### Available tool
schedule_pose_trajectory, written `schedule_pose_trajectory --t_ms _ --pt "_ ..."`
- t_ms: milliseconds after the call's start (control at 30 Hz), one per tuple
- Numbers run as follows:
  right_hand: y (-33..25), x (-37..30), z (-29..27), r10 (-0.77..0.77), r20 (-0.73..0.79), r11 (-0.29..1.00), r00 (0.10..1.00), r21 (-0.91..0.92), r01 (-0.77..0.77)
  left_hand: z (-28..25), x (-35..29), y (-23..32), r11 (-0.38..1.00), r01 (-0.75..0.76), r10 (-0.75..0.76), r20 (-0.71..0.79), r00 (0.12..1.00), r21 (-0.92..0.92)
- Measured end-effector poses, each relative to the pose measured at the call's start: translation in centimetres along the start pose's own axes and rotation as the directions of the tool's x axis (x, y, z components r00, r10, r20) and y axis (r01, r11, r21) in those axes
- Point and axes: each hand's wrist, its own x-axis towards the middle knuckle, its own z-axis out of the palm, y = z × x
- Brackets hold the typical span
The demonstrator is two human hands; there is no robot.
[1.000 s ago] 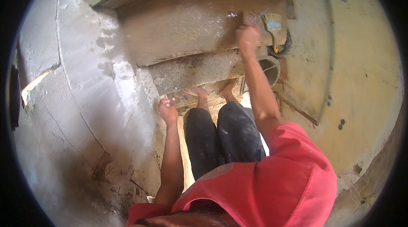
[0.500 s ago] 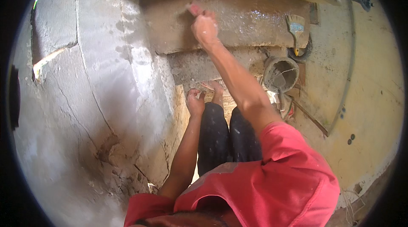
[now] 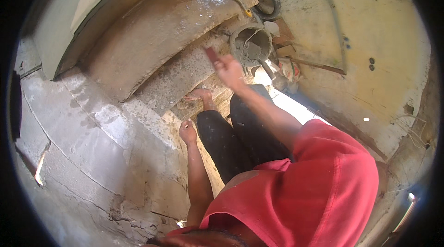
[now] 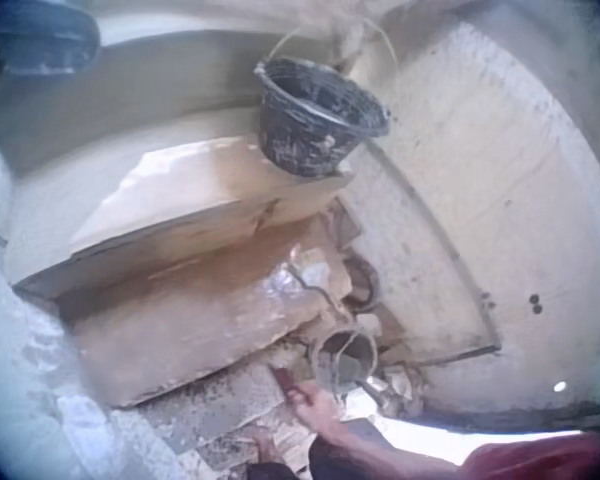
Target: The person applies wet plaster to a curved concrete stair using a trowel and bucket, then smooths and levels the surface with a brush and hand. The person repeatedly scoops plaster, spreads it across the stair tread, and refines the finish.
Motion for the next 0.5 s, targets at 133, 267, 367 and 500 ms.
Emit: schedule_pose_trajectory --t_ms 133,267,367,500 --pt "6.3 4.8 -6.3 0.292 -0.107 0.940 0.950 0.215 -0.264 1.5 0.2 1.9 0.998 -0.062 0.061 0.159 0.985 -0.001" --pt "8.5 10.1 -11.3 0.292 -0.139 0.858 0.946 0.475 -0.195 4.6 -0.9 7.1 0.986 -0.169 0.166 0.138 0.976 0.010" --pt "6.6 14.0 -13.8 0.246 0.021 0.760 0.969 0.616 -0.206 7.3 -2.1 13.7 0.980 -0.200 0.199 0.143 0.970 -0.004" --pt "-0.3 20.6 -19.3 0.025 -0.032 0.933 0.999 0.360 -0.012 8.7 -4.6 23.8 0.975 -0.200 0.214 0.176 0.961 -0.093"
